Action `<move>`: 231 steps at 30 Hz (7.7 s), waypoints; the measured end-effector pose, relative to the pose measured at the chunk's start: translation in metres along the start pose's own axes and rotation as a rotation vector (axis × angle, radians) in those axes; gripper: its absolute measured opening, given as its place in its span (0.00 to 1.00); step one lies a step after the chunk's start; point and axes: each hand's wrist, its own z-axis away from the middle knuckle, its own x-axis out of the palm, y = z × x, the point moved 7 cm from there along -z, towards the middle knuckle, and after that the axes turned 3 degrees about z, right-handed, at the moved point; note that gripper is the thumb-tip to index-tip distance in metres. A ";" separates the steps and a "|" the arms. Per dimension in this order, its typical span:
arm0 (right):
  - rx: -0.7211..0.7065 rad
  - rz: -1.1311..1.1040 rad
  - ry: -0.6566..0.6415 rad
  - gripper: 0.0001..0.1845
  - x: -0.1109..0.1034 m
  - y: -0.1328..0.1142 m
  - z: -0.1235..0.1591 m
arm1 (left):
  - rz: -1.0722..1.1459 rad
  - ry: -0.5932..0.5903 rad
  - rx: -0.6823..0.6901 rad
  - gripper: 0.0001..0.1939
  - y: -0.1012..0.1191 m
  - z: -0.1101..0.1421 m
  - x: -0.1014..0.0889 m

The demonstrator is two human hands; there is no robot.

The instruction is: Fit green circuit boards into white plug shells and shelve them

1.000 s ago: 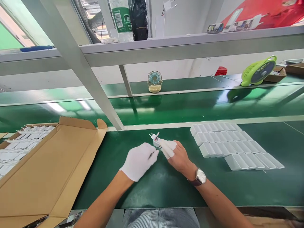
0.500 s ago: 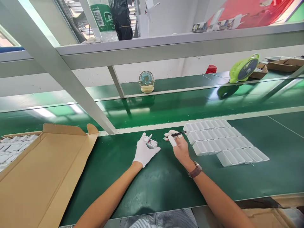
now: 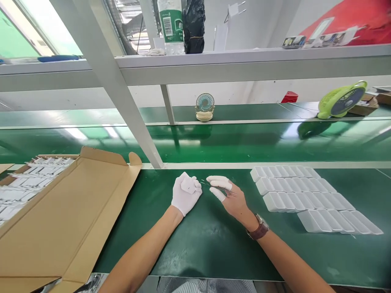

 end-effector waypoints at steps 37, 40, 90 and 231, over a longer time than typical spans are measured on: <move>-0.299 0.103 -0.244 0.21 0.047 0.002 0.030 | 0.268 0.087 -0.049 0.07 -0.028 0.009 -0.014; -0.316 0.121 -0.254 0.21 0.048 0.001 0.030 | 0.267 0.077 -0.053 0.07 -0.029 0.009 -0.015; -0.108 0.011 -0.068 0.15 0.026 -0.006 0.016 | 0.269 0.070 0.044 0.12 -0.014 0.007 -0.003; 0.097 -0.125 -0.126 0.20 0.018 -0.030 -0.009 | 0.413 0.063 -0.003 0.05 0.020 0.037 0.006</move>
